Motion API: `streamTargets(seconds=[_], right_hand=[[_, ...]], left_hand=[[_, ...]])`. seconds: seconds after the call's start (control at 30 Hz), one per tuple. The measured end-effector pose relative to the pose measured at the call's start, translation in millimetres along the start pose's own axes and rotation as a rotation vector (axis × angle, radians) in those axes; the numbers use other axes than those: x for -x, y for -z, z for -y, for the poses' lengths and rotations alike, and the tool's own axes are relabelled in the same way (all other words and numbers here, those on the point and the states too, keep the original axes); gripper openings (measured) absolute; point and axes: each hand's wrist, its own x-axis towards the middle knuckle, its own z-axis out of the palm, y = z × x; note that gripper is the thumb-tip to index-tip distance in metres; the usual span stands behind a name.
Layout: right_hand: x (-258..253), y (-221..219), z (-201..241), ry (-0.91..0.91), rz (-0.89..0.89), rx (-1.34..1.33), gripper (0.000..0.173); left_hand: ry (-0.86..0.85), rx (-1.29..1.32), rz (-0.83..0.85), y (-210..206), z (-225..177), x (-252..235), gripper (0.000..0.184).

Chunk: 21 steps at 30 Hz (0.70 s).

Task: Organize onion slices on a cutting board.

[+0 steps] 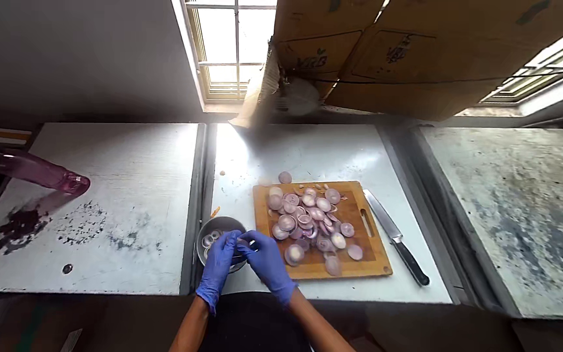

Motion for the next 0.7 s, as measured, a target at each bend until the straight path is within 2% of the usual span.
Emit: streamTargets(seconds=[0.1,0.17,0.2,0.27,0.33,0.5,0.6,0.67,0.7], right_hand=[[-6.2,-20.5,-8.3,0.411,-0.019,0.377,0.011],[-10.3,-29.2,-11.6,0.526,0.006,0.468,0.010],[-11.6,-32.6,-13.2,0.520,0.035,0.468,0.010],[-13.8,-36.2,-14.6,0.389,0.108,0.350,0.014],[-18.7,-37.6,-14.8,0.188,0.167,0.158,0.025],[-26.2,-35.6,-6.7,-0.258,0.170,-0.198,0.029],[-27.0,-41.1,3.9,-0.358,0.226,-0.336,0.034],[-22.3,-50.1,-2.8,-0.380,0.194,-0.369,0.041],[-19.8,-55.1,-10.0,-0.365,0.153,-0.363,0.037]], left_hand=[[0.163,0.176,-0.018,22.1,9.3,-1.0,0.035],[0.212,0.310,-0.046,28.5,12.9,-2.4,0.029],[0.200,0.343,-0.085,29.3,16.2,-3.3,0.030],[0.153,0.361,-0.190,29.1,22.8,-5.5,0.038],[0.097,0.351,-0.292,27.9,29.8,-9.3,0.039],[0.070,0.219,-0.380,21.0,38.4,-18.8,0.030],[0.016,0.027,-0.353,30.7,44.2,-17.6,0.027],[-0.024,-0.103,-0.287,34.8,55.0,-18.2,0.029],[-0.046,-0.178,-0.244,36.1,60.4,-19.6,0.031]])
